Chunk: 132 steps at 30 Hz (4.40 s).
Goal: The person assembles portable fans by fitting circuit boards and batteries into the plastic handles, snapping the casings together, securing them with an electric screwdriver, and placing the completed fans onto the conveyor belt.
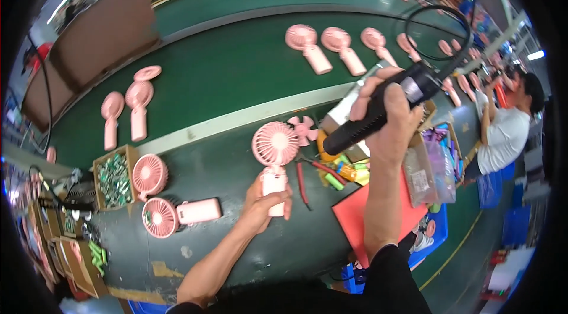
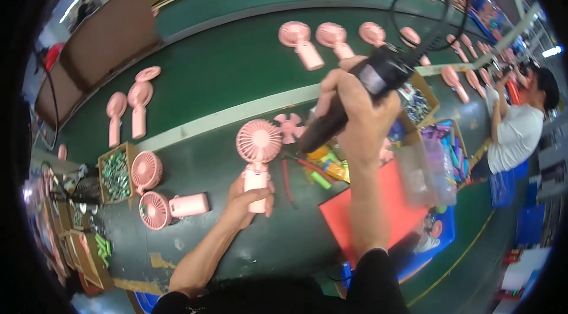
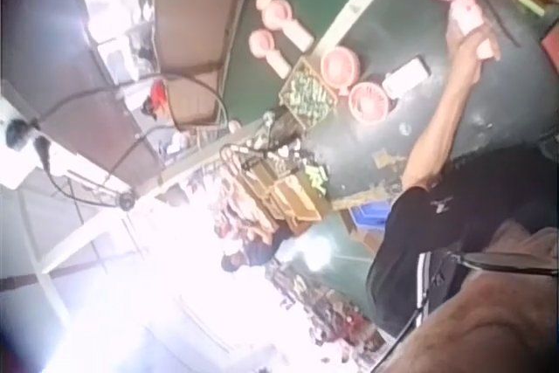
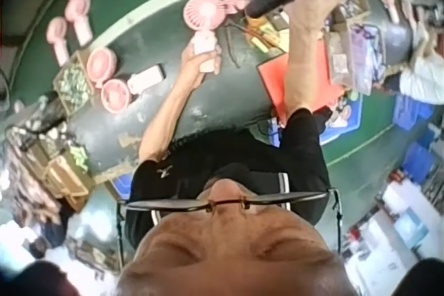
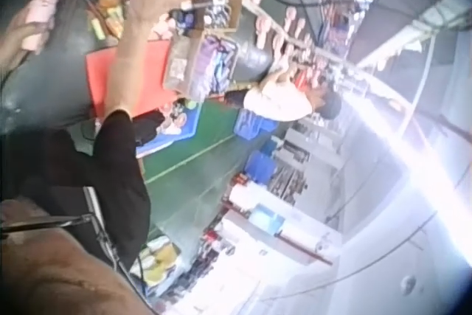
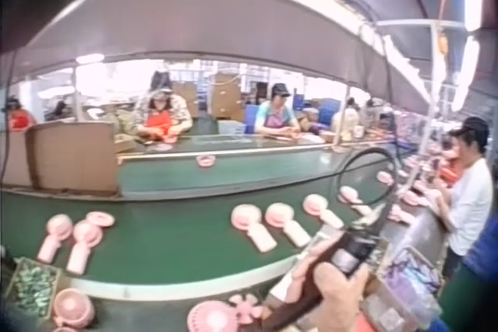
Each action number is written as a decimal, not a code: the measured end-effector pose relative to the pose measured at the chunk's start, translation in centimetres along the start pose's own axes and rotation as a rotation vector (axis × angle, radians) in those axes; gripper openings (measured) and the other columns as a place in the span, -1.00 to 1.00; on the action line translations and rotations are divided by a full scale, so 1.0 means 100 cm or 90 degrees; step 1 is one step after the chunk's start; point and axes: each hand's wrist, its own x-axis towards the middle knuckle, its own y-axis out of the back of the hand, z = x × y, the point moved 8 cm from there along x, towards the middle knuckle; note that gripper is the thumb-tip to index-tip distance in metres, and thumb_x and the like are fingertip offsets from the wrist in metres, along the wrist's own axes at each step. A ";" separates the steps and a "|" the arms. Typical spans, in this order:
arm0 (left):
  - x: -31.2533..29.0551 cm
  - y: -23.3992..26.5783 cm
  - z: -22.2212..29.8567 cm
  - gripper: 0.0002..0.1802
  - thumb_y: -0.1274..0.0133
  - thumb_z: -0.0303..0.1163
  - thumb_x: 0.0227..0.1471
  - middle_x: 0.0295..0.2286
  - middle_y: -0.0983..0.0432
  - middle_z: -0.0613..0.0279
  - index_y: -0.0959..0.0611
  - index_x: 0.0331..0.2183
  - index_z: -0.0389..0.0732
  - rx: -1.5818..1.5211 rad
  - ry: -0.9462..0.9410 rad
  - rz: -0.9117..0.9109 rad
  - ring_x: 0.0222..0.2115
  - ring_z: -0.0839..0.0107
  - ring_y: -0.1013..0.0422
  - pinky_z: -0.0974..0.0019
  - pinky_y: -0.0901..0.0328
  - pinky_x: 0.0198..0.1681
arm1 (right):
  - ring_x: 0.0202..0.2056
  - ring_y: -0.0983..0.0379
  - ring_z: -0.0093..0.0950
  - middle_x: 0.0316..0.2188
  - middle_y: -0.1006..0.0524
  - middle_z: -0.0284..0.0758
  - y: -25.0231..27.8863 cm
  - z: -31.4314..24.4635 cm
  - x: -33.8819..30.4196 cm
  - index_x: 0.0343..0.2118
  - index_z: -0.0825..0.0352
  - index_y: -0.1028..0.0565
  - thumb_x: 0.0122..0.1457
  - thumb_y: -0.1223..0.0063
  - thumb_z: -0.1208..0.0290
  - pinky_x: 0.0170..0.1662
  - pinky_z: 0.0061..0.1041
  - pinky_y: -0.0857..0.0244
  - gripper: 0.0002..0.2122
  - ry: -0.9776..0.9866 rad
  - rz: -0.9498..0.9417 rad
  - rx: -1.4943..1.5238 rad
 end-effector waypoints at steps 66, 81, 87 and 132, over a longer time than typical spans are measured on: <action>-0.009 0.000 0.012 -0.50 -0.03 -0.57 -0.11 -0.51 -0.42 0.17 -0.31 -0.07 -0.30 0.068 0.055 -0.089 -0.69 0.41 -0.36 0.35 -0.22 -0.65 | -0.64 -0.34 -0.52 -0.60 -0.39 -0.28 -0.111 0.019 -0.075 -0.24 0.33 -0.23 0.08 -0.23 0.15 -0.57 -0.55 -0.33 -0.56 0.013 -0.294 -0.001; -0.008 0.008 0.006 -0.70 0.04 -0.35 0.16 -0.41 -0.44 0.16 -0.40 -0.11 -0.28 0.040 -0.113 0.018 -0.64 0.46 -0.37 0.43 -0.25 -0.66 | -0.49 -0.46 -0.61 -0.49 -0.54 -0.32 -0.125 -0.043 -0.039 -0.28 0.44 -0.44 -0.06 -0.26 0.57 -0.45 -0.59 -0.38 -0.73 -0.171 -0.264 -0.200; -0.029 0.019 0.028 -0.39 0.02 -0.26 0.11 -0.25 -0.42 0.20 -0.26 0.15 -0.24 0.177 -0.135 0.079 -0.45 0.50 -0.34 0.43 -0.28 -0.43 | -0.28 -0.52 -0.10 -0.30 -0.53 0.04 -0.028 0.020 -0.090 -0.11 0.50 -0.37 -0.04 -0.30 0.23 -0.26 -0.27 -0.38 -0.47 -0.176 -0.441 -0.740; -0.093 0.031 0.035 -0.62 -0.11 -0.60 -0.05 -0.42 -0.54 0.10 -0.49 -0.11 -0.37 0.529 -0.410 0.189 -0.43 0.33 -0.52 0.32 -0.41 -0.31 | -0.49 -0.50 -0.44 -0.47 -0.52 -0.24 -0.079 0.204 -0.042 -0.19 0.40 -0.42 0.14 -0.03 0.44 -0.51 -0.49 -0.41 -0.79 -0.521 -0.056 0.087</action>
